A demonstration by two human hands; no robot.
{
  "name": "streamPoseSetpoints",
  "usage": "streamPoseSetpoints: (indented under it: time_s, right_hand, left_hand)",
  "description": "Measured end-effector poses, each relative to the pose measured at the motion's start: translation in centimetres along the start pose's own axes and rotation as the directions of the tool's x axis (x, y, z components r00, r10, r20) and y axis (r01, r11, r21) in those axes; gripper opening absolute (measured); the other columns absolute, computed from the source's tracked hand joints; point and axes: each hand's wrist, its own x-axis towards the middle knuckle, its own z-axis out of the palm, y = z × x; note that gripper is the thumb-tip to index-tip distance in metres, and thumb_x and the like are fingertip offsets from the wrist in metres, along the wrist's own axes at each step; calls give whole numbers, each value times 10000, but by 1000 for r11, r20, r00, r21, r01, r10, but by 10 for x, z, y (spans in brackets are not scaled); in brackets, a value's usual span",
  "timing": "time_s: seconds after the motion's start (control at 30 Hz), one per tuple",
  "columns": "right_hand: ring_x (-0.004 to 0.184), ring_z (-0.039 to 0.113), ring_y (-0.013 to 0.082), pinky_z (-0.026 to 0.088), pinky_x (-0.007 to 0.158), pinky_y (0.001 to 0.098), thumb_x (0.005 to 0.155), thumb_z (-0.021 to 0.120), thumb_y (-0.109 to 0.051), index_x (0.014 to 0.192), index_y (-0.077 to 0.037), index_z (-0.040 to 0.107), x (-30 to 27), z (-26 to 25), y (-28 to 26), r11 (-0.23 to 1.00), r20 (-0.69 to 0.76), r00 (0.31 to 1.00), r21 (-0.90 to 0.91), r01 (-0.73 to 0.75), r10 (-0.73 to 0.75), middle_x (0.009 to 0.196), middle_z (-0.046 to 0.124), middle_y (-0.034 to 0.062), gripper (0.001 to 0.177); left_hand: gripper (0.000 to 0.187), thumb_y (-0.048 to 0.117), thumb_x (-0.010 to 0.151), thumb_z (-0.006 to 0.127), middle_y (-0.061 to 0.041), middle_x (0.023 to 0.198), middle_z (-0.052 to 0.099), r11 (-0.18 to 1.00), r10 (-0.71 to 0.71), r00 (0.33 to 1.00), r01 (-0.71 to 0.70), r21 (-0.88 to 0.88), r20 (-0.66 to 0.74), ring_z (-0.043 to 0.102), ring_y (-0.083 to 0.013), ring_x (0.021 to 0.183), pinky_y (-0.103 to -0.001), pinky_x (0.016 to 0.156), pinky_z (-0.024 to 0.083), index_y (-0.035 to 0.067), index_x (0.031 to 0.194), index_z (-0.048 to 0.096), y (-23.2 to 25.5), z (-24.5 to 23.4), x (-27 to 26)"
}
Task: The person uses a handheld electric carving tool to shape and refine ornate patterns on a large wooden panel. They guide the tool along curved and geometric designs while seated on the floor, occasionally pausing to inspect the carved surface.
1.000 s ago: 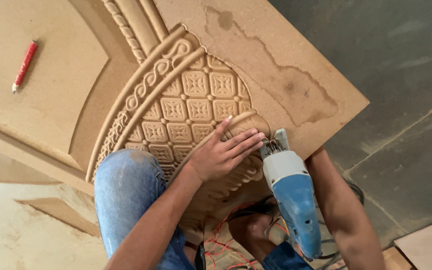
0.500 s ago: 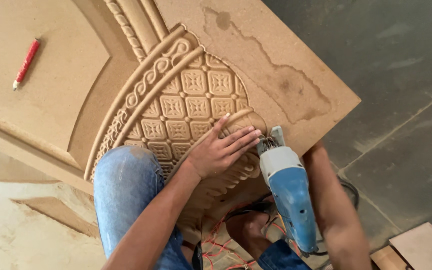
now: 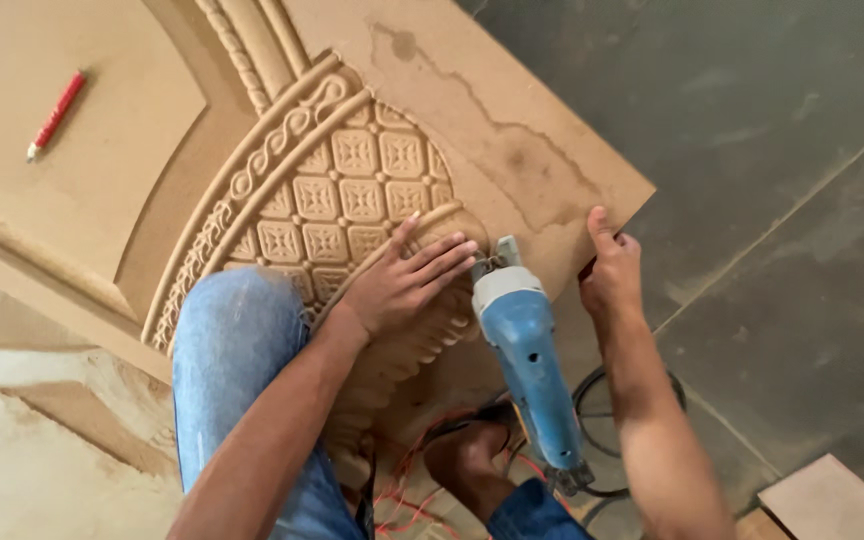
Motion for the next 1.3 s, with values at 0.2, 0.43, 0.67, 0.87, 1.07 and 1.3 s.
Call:
streamPoseSetpoints:
  time_s: [0.2,0.43,0.67,0.87,1.07,1.3]
  right_hand:
    - [991,706,244,580,877,387,967,745,-270,1202,59,627,2,-2,-1,999,43,999,46,-8,6,1142,695,136,421]
    - [1034,717,275,599,920,418,986,718,-286,1253,93,605,-8,12,-5,999,15,999,-12,50,-50,1184,697,167,477]
    - [1223,689,266,560,1047,436,984,514,-487,1378,-50,578,9,3,7,913,222,965,348,-214,141,1349,695,105,591]
    - [1240,672,274,546,1060,440,982,506,-504,1395,-44,560,39,13,79,938,284,942,241,-250,178,1368,675,113,620]
    - [1257,655,281,533,1073,445,981,497,-521,1412,-38,542,46,-4,91,946,264,948,221,-237,176,1388,655,120,649]
    - [1277,636,290,517,1087,450,979,487,-541,1431,-31,520,47,-17,101,951,235,954,199,-235,186,1411,631,129,683]
  left_hand:
    - [579,162,1009,490,23,1675,368,999,-38,999,38,-5,2,316,-124,1553,-599,1279,182,151,1586,433,5,6,-2]
    - [615,171,1003,489,12,1694,322,1000,-22,999,23,-4,49,299,-137,1560,-604,1268,192,132,1608,388,2,7,-7]
    - [605,174,1004,489,14,1690,326,1000,8,1000,-8,0,13,299,-134,1559,-613,1265,206,133,1602,404,-2,-1,0]
    - [579,178,1015,474,9,1681,354,1000,17,1000,-17,19,6,326,-136,1550,-605,1258,227,137,1592,443,-7,-3,2]
    - [555,190,1032,461,26,1676,366,999,0,1000,1,-45,13,344,-127,1547,-603,1266,239,143,1585,453,-4,-6,0]
    - [560,201,1033,447,31,1673,373,998,-6,999,9,-62,51,351,-126,1542,-600,1269,218,155,1591,452,-6,-9,2]
